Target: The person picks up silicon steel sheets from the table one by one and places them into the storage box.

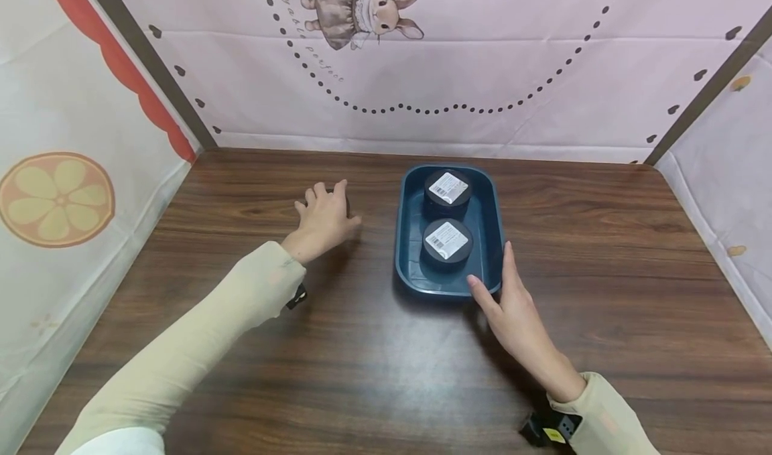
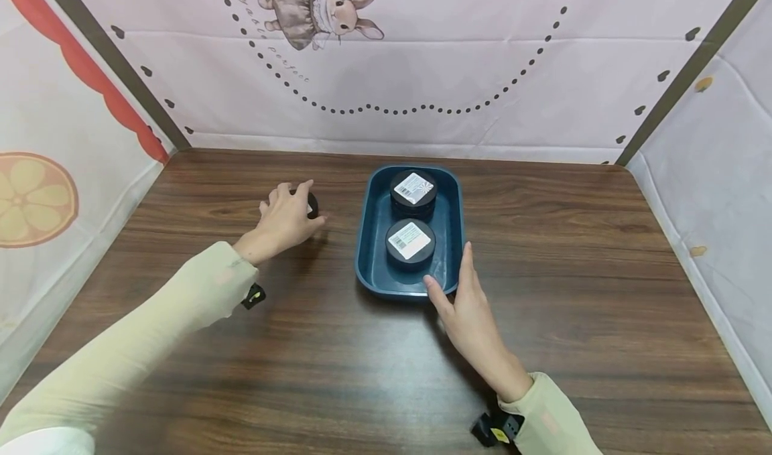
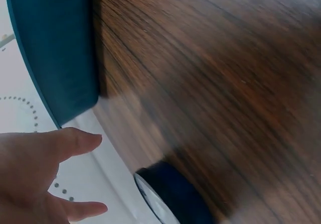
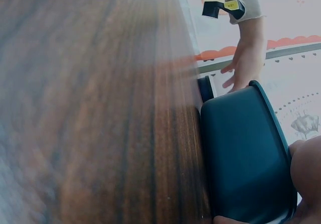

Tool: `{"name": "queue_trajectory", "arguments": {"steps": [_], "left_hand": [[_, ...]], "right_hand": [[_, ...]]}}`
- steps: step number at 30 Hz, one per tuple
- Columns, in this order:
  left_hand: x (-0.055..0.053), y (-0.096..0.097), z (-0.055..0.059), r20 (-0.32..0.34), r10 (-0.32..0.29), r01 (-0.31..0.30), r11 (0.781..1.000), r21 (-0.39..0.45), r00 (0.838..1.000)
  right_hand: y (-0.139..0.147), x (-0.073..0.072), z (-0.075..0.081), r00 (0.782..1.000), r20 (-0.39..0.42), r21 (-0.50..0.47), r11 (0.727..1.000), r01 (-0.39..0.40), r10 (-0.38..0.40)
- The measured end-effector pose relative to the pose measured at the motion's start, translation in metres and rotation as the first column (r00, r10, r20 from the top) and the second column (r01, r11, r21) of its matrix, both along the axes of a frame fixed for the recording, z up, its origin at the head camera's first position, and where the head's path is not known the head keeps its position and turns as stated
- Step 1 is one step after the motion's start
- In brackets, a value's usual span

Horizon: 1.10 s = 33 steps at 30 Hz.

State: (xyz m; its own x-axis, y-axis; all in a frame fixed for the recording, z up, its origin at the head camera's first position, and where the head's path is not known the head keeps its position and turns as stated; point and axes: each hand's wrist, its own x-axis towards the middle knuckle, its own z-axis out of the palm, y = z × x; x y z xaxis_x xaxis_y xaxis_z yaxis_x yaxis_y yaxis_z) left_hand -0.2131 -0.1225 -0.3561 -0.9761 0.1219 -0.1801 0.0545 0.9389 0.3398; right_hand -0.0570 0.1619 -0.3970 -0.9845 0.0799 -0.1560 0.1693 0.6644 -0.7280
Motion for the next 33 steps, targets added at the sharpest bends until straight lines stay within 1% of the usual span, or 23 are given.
{"name": "queue_trajectory", "arguments": {"steps": [5, 12, 15, 25, 30, 33], "left_hand": [[-0.002, -0.010, -0.005, 0.033, -0.025, 0.025, 1.000, 0.016, 0.999], [-0.011, -0.020, -0.010, 0.102, -0.050, 0.050, 0.999, 0.000, 0.994], [-0.014, -0.023, -0.012, 0.120, -0.061, 0.063, 0.998, -0.006, 0.991], [-0.022, -0.027, -0.016, 0.124, -0.053, 0.055, 0.998, -0.014, 0.991], [-0.022, -0.025, -0.015, 0.126, -0.035, 0.037, 0.999, -0.017, 0.991], [-0.023, -0.023, -0.015, 0.113, -0.015, 0.018, 1.000, -0.023, 0.994]], "right_hand": [[0.000, 0.000, 0.001, 1.000, 0.006, 0.000, 1.000, 0.000, 0.000], [0.001, 0.000, 0.001, 1.000, 0.014, -0.001, 1.000, 0.002, -0.002], [0.001, -0.001, 0.001, 1.000, 0.013, -0.002, 1.000, 0.000, 0.000], [0.001, -0.001, 0.002, 1.000, 0.020, -0.002, 1.000, 0.001, -0.001], [0.001, -0.001, 0.002, 1.000, 0.023, 0.001, 1.000, 0.000, 0.000], [0.001, -0.001, 0.002, 1.000, 0.023, 0.000, 1.000, 0.000, 0.000]]}}
